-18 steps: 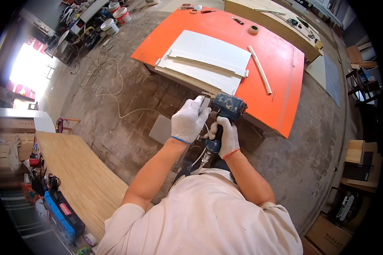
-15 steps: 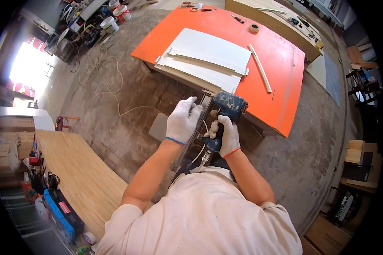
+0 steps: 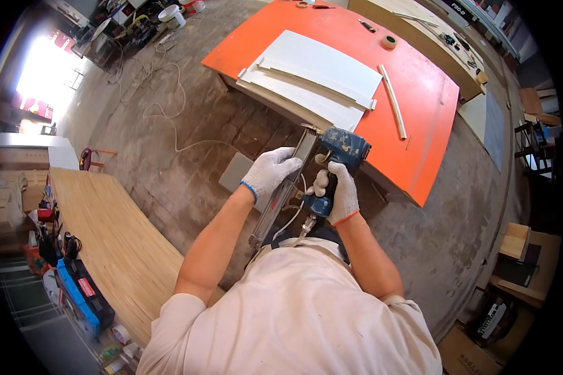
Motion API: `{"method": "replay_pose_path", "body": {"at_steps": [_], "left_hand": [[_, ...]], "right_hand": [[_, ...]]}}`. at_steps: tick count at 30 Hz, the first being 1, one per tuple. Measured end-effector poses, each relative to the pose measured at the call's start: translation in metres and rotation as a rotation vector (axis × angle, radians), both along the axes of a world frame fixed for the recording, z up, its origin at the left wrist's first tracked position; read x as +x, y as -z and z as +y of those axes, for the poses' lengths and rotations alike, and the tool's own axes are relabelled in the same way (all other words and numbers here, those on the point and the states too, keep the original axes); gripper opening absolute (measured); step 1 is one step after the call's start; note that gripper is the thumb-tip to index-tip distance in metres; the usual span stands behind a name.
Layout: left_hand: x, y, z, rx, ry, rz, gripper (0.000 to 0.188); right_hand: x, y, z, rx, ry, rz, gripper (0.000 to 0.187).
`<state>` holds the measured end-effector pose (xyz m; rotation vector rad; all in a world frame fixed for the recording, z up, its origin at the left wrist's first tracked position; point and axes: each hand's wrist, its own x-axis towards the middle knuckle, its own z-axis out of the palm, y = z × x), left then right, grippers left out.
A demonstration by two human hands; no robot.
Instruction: The person sits on the floor and assembles a wooden frame around a white rectangular board. They use a pneumatic nail gun to attach thin wooden strips to the edges of the board, working systematically around the perimeter.
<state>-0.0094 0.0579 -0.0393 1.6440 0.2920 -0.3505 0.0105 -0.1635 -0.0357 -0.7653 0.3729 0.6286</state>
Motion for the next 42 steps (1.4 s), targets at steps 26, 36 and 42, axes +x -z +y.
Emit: {"method": "replay_pose_path", "body": {"at_steps": [26, 36, 42], "left_hand": [[0.031, 0.009, 0.008, 0.092, 0.074, 0.078, 0.045], [0.033, 0.018, 0.023, 0.275, 0.102, -0.003, 0.046], [-0.009, -0.028, 0.061, 0.250, 0.231, -0.182, 0.048]], "right_hand": [[0.009, 0.015, 0.006, 0.031, 0.007, 0.040, 0.039], [0.006, 0.014, 0.017, 0.070, 0.015, 0.089, 0.035], [0.028, 0.045, -0.028, 0.237, 0.360, 0.138, 0.020]]}}
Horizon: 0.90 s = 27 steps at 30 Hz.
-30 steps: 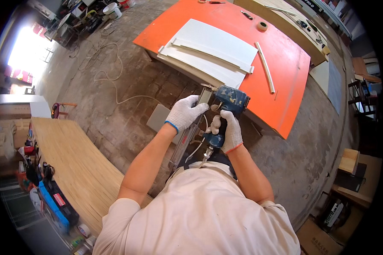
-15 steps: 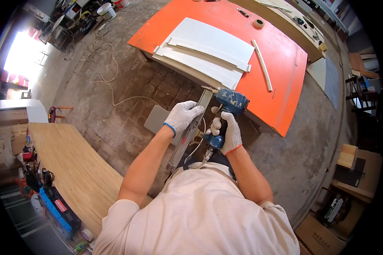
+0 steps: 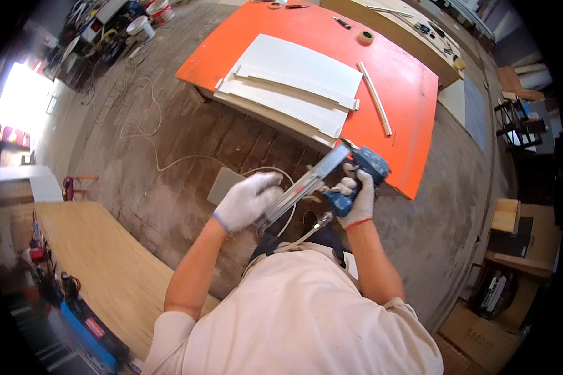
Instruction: The person sits on the floor and assembles a wooden frame around a white rectangular board. They use a pneumatic nail gun to attach thin wooden strips to the edges of the board, working systematically around the perimeter.
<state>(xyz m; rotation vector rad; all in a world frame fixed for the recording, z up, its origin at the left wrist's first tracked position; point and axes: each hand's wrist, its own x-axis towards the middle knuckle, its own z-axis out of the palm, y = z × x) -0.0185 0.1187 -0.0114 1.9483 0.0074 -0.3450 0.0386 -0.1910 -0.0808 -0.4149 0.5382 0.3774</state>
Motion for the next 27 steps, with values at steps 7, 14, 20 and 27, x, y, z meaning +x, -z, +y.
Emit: {"method": "replay_pose_path", "body": {"at_steps": [7, 14, 20, 27], "left_hand": [[0.023, 0.020, -0.047, 0.111, 0.075, -0.553, 0.060], [0.141, 0.085, -0.087, 0.160, 0.163, -0.498, 0.099], [0.243, 0.100, -0.101, 0.230, 0.191, -0.335, 0.112], [0.315, 0.113, -0.126, 0.161, 0.134, -0.281, 0.112]], "right_hand": [[0.024, 0.031, -0.045, 0.176, 0.300, 0.134, 0.030], [0.110, 0.063, -0.018, 0.285, 0.119, 0.278, 0.031], [0.205, 0.084, -0.028, 0.265, 0.037, 0.442, 0.033], [0.277, 0.084, -0.046, 0.289, 0.074, 0.479, 0.032]]}}
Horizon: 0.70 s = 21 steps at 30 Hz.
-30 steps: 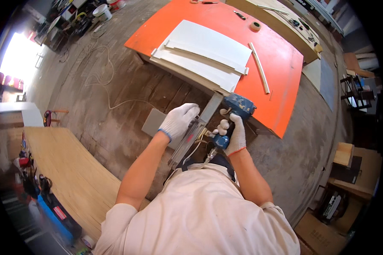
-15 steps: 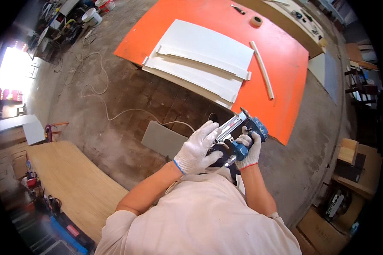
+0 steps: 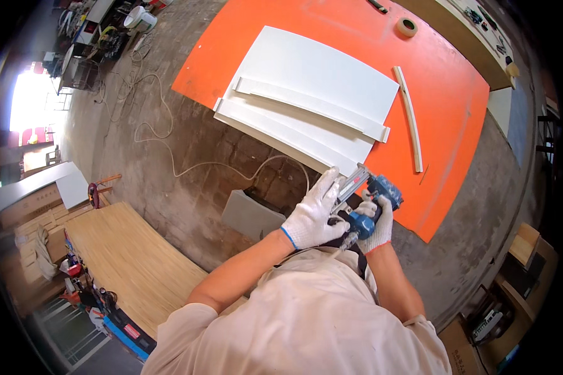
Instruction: The person sits on the floor and assembles a wooden frame around a white rectangular board. They use a pneumatic nail gun to attach thin wooden strips to the edges of the board, working systematically around the perimeter.
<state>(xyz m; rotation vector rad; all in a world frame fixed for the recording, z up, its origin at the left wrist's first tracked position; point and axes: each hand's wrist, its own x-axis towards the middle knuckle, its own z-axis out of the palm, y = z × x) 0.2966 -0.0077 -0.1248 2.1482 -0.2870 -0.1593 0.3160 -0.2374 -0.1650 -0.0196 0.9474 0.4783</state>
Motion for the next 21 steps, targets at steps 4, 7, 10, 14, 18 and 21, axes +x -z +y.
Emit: {"method": "replay_pose_path", "body": {"at_steps": [4, 7, 10, 14, 18, 21], "left_hand": [[0.028, 0.008, 0.021, 0.005, -0.048, 0.187, 0.105], [0.030, 0.028, 0.061, 0.113, -0.112, 0.257, 0.090], [0.035, 0.049, 0.114, 0.223, -0.159, 0.331, 0.074], [0.058, 0.101, 0.197, 0.323, -0.133, 0.464, 0.065], [0.108, 0.182, 0.275, 0.335, -0.119, 0.494, 0.064], [0.166, 0.236, 0.316, 0.359, -0.172, 0.430, 0.067]], "right_hand": [[0.058, -0.015, 0.017, -0.329, 0.032, -0.158, 0.030], [0.096, -0.021, 0.015, -0.551, 0.029, -0.202, 0.028], [0.121, -0.025, -0.004, -0.780, 0.083, -0.152, 0.025], [0.132, -0.017, -0.018, -1.137, 0.070, -0.140, 0.020], [0.123, 0.000, 0.011, -1.365, 0.046, -0.091, 0.019], [0.110, 0.026, 0.046, -1.385, -0.034, -0.096, 0.019]]}}
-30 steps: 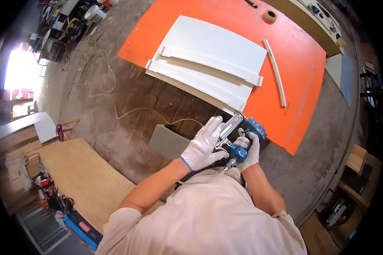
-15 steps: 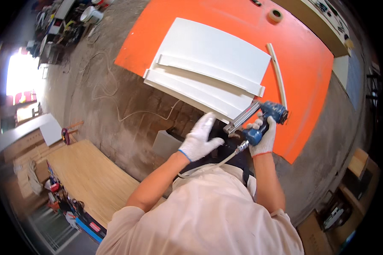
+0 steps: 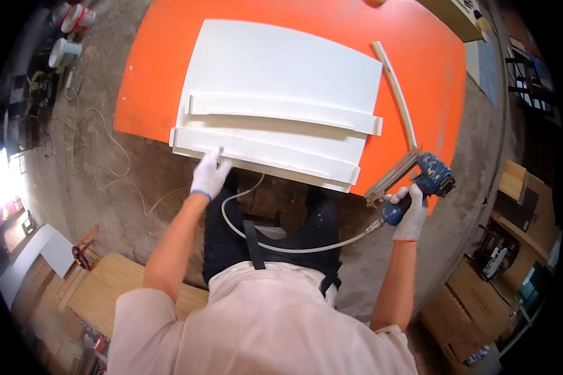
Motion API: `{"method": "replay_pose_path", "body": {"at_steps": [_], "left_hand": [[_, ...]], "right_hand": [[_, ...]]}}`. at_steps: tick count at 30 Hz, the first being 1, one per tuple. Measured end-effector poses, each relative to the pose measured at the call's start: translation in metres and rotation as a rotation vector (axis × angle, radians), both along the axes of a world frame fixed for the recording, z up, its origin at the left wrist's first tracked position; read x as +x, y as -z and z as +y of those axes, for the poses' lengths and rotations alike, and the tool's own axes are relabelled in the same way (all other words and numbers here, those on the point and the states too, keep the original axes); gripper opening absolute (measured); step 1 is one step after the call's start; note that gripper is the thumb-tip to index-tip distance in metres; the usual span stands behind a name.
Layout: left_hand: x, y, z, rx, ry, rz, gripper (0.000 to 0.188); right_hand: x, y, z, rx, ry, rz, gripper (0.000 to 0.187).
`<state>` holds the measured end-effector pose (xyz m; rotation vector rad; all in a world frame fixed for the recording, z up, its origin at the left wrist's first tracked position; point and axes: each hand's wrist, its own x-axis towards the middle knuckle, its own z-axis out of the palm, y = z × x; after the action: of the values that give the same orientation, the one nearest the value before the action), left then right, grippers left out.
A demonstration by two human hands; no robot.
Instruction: The person sits on the floor and assembles a wooden frame around a white rectangular board. They use a pneumatic nail gun to attach thin wooden strips to the edges of the board, working systematically around the perimeter.
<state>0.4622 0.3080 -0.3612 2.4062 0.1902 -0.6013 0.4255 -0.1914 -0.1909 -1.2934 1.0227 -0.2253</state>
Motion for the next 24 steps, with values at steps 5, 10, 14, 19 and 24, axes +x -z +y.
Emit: {"method": "replay_pose_path", "body": {"at_steps": [5, 10, 14, 19, 24], "left_hand": [[0.066, 0.091, 0.039, 0.089, -0.032, -0.376, 0.063], [0.094, 0.149, 0.053, 0.023, -0.059, -0.500, 0.058], [0.088, 0.179, 0.037, 0.071, -0.080, -0.602, 0.057], [0.072, 0.160, 0.031, 0.031, -0.094, -0.632, 0.058], [0.069, 0.148, 0.024, 0.010, -0.042, -0.739, 0.062]], "right_hand": [[0.004, 0.051, 0.074, -0.002, -0.109, 0.258, 0.030], [0.029, 0.139, 0.110, 0.060, -0.196, 0.230, 0.057], [0.023, 0.172, 0.101, 0.085, -0.281, 0.072, 0.079], [0.013, 0.176, 0.121, 0.017, -0.391, -0.030, 0.087], [-0.005, 0.149, 0.146, -0.035, -0.380, 0.026, 0.068]]}}
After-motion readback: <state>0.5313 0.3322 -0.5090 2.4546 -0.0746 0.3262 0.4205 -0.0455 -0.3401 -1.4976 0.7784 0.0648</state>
